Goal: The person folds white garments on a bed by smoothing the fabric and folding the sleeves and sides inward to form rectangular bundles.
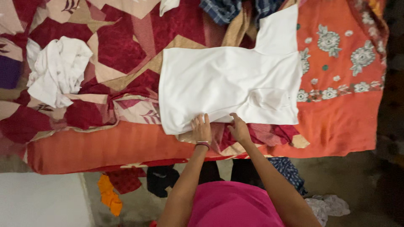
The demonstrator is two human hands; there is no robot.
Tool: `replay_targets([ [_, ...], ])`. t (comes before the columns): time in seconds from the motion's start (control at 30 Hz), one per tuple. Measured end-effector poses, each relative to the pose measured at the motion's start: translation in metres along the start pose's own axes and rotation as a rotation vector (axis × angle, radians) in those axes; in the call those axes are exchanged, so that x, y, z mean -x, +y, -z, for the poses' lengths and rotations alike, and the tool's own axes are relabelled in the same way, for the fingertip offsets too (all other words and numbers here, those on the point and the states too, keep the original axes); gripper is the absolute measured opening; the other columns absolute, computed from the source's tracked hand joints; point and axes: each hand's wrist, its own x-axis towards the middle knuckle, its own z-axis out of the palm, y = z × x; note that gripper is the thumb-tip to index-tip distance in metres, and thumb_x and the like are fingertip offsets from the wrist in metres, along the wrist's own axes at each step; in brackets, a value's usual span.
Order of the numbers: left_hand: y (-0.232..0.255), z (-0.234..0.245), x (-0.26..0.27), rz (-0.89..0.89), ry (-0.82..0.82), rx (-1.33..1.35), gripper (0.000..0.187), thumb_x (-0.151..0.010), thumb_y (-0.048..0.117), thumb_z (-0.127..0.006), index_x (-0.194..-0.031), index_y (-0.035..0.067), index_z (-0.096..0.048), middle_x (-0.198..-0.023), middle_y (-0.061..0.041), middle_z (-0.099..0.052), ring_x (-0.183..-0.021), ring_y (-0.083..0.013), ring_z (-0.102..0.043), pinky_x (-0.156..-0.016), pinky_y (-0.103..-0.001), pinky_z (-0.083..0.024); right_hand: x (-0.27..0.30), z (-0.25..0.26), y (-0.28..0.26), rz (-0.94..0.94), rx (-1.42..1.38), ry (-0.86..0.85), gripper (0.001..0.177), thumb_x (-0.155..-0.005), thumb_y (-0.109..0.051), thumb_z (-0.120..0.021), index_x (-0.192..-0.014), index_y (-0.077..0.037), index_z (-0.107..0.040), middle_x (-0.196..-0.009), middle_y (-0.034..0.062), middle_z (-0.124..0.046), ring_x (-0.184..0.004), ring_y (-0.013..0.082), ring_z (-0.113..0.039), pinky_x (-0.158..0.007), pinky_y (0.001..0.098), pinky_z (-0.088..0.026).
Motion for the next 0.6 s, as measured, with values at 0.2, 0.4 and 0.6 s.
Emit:
replay_targets([
  [0.2,-0.079,0.017,-0.013,-0.186,-0.163,-0.225,0.046,-0.089,0.011,-0.058,-0.134,0.007,-0.057,-0.133,-0.016,-0.055,-0.129,-0.0340,-0.049,-0.114,-0.057,-0.033,-0.025,-0.059,-0.027,-0.122,-0.102,-0.216,0.089,-0.071,-0.005,-0.080,-0.150,-0.018,-0.040,-0.089,0.0162,-0.073,-0.081,0.0301,-0.071,-0.074,0.0392,-0.058],
  [0.4,-0.106,0.037,-0.030,-0.271,-0.326,-0.135,0.044,-0.074,0.005,-0.063,-0.118,0.008,-0.063,-0.120,-0.011,-0.059,-0.124,-0.0287,-0.054,-0.114,-0.054,-0.035,-0.038,-0.097,-0.026,-0.193,-0.068,-0.083,0.058,-0.074,-0.001,-0.076,-0.130,-0.010,-0.065,-0.091,0.0175,-0.075,-0.080,0.0256,-0.073,-0.073,0.0372,-0.058],
  [0.6,-0.157,0.014,-0.043,-0.264,-0.058,0.006,0.014,-0.088,0.009,-0.066,-0.103,0.007,-0.068,-0.102,-0.011,-0.064,-0.105,-0.0317,-0.061,-0.100,-0.048,-0.044,-0.052,-0.093,-0.036,-0.226,-0.155,0.045,0.027,-0.084,0.002,-0.065,-0.109,0.000,-0.074,-0.083,0.0155,-0.077,-0.066,0.0191,-0.074,-0.061,0.0324,-0.059],
])
